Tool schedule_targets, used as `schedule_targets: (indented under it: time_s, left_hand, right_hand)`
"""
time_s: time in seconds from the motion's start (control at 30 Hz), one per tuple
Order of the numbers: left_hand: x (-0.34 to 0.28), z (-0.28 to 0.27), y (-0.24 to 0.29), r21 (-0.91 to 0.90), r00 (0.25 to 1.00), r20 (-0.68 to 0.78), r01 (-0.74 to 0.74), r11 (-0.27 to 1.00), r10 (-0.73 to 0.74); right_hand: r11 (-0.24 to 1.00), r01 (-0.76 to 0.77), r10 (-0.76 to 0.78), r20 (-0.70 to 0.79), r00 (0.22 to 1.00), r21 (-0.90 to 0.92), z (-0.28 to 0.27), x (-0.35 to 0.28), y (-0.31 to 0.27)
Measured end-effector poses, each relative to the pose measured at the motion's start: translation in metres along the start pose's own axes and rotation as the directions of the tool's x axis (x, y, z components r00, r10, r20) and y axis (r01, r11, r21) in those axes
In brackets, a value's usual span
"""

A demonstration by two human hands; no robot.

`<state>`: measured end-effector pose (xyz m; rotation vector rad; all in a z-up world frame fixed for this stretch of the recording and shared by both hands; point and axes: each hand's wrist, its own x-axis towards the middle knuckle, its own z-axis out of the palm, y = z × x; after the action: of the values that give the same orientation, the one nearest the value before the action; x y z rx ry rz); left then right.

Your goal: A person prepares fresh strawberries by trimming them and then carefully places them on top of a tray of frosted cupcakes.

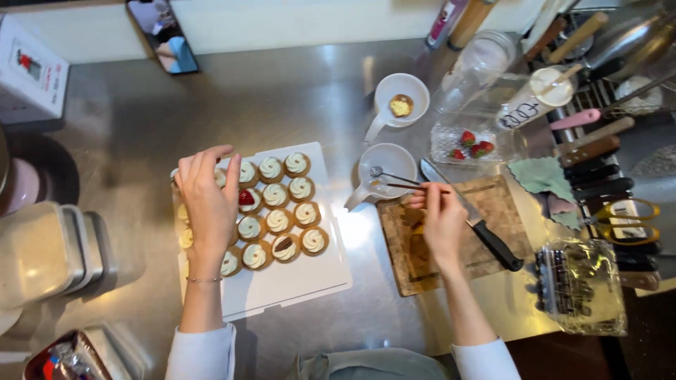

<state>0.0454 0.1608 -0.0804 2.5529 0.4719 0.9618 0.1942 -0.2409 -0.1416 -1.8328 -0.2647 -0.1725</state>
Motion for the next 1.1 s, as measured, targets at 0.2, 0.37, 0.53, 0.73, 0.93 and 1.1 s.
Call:
schedule_targets:
  time_s: [0.2,0.37,0.53,0.73,0.93,1.1]
  left_hand:
    - [0.054,0.053,0.103,-0.259,0.971,0.148,-0.148,0.955,0.19]
    - [0.078,0.177,0.205,-0.486,0.825,0.398,-0.182,0.855,0.402]
    - [0.067,0.364,0.262,-0.502,0.51,0.724,-0.073,0.862,0.465]
    - [0.053,0.486,0.281,-0.219,0.201,0.936,-0.31,0.925,0.289]
    - [0.055,0.477,0.282,-0.187,0.168,0.947,-0.409,0.893,0.275]
    - [0.057,0.494,0.252,-0.213,0.275,0.91,-0.335,0.918,0.311]
  right_hand:
    - [0.978,-0.063,0.07,0.03,0.997,-0.199,0.031,-0.01,0.049]
    - [0.983,-0.162,0.165,0.031,0.986,-0.09,0.024,-0.02,0.02]
    - [0.992,-0.123,0.124,0.018,0.992,-0.032,0.033,-0.032,0.017]
    - [0.886,-0.451,0.463,0.156,0.872,-0.108,0.006,-0.048,0.009]
    - [0.793,-0.609,0.597,0.218,0.772,-0.019,-0.05,-0.039,-0.034]
    - [0.843,-0.527,0.531,-0.006,0.848,0.103,-0.095,-0.025,0.021]
